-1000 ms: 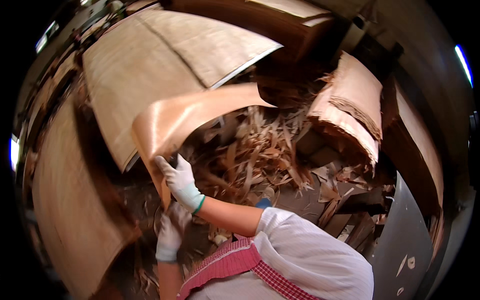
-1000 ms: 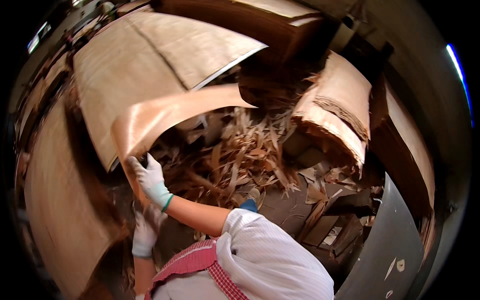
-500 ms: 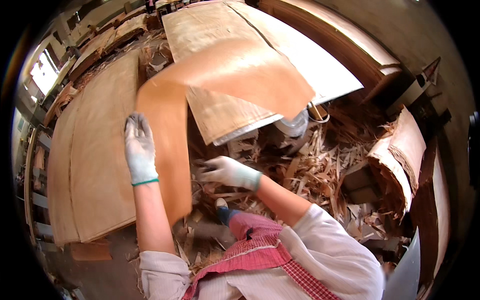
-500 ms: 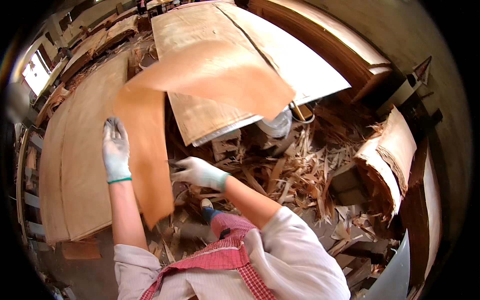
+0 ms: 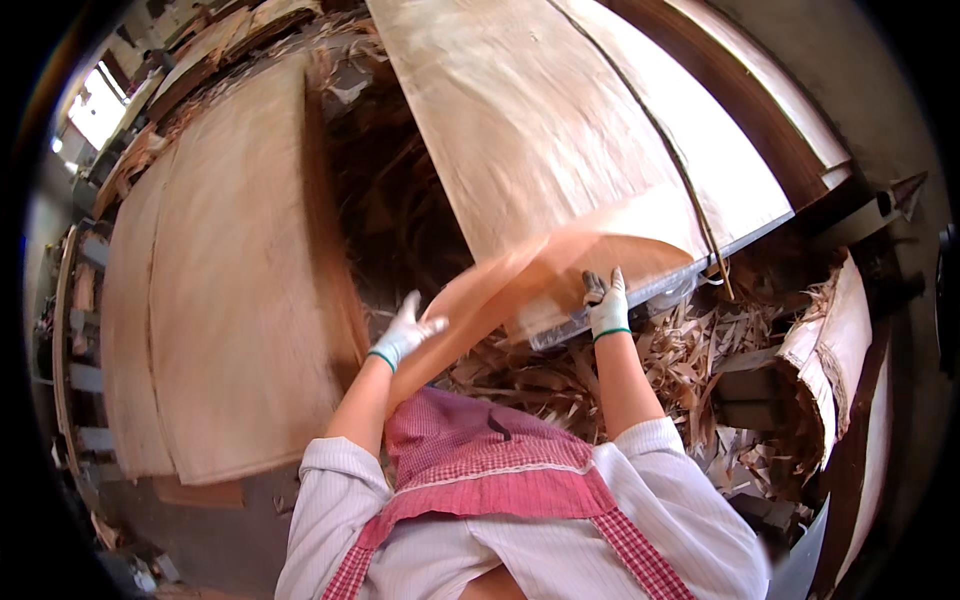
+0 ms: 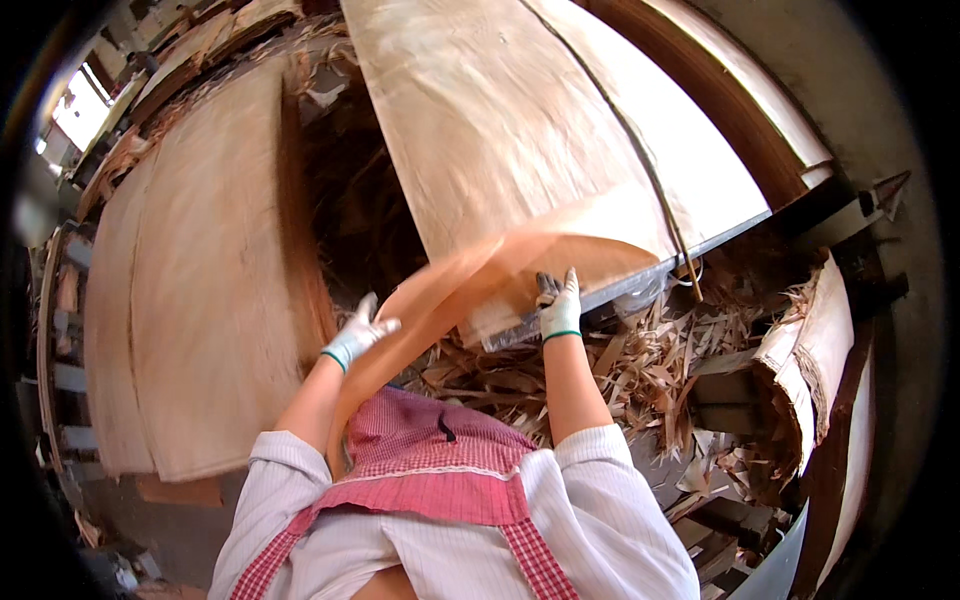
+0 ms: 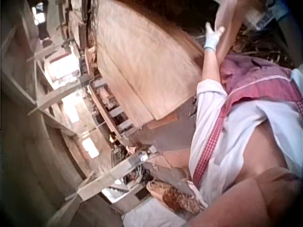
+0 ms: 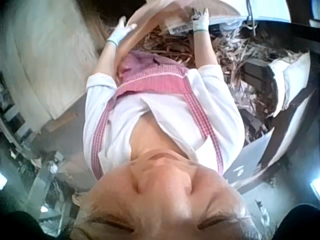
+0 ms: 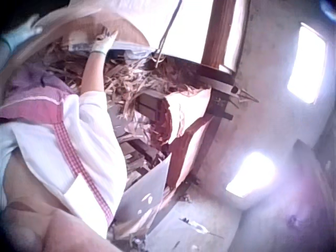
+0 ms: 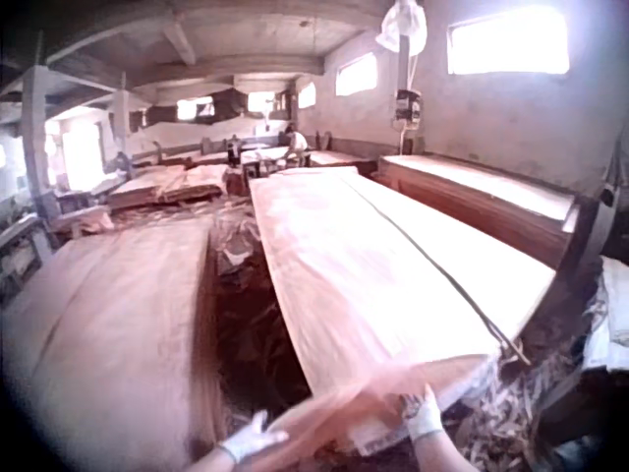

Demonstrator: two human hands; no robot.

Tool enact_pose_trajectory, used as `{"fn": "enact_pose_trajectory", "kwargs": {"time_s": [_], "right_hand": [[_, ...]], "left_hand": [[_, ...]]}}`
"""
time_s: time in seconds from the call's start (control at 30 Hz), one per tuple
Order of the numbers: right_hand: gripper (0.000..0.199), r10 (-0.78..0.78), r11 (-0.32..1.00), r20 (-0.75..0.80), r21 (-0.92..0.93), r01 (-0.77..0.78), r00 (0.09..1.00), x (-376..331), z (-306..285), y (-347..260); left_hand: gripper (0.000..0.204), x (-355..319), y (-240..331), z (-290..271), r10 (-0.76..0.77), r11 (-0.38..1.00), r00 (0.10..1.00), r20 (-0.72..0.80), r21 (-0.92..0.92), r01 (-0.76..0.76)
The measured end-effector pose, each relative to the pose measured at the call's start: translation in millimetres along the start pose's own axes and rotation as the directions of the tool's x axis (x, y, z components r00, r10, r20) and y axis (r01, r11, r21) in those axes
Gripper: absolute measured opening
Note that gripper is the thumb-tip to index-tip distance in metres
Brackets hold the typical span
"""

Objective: The person handles large, thin sheets of wood veneer in a workshop. They lift, separate, and stack the sheets, occasionally using a long wooden stick to assist in moving the material. The person also uses a knife to trim or separate edges of the veneer sheets.

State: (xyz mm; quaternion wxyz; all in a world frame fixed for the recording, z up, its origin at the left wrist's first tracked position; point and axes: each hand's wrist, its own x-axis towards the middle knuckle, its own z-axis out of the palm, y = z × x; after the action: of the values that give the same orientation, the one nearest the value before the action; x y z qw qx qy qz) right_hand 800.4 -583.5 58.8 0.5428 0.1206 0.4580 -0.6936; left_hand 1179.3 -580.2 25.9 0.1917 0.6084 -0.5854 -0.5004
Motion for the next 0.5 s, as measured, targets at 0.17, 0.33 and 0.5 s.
{"fn": "enact_pose_trajectory", "kwargs": {"time_s": [0.17, 0.33, 0.5], "right_hand": [[0.059, -0.228, 0.97, -0.004, -0.087, 0.226, 0.974, 29.8, 6.9, -24.5], [0.026, -0.53, 0.829, -0.101, -0.272, 0.49, 0.842, 56.7, 52.0, -41.2], [0.011, -0.755, 0.622, 0.042, -0.268, 0.735, 0.654, 15.1, 216.9, 4.0]], "left_hand": [[0.016, 44.7, -16.2, 0.3, 0.149, 0.989, 0.953, 0.265, -0.023, -0.148], [0.019, 73.7, 19.1, -100.6, 0.316, 0.924, 0.925, 0.211, 0.153, -0.35], [0.012, 127.7, 40.7, -226.7, 0.367, 0.897, 0.93, 0.008, 0.261, -0.356]]}}
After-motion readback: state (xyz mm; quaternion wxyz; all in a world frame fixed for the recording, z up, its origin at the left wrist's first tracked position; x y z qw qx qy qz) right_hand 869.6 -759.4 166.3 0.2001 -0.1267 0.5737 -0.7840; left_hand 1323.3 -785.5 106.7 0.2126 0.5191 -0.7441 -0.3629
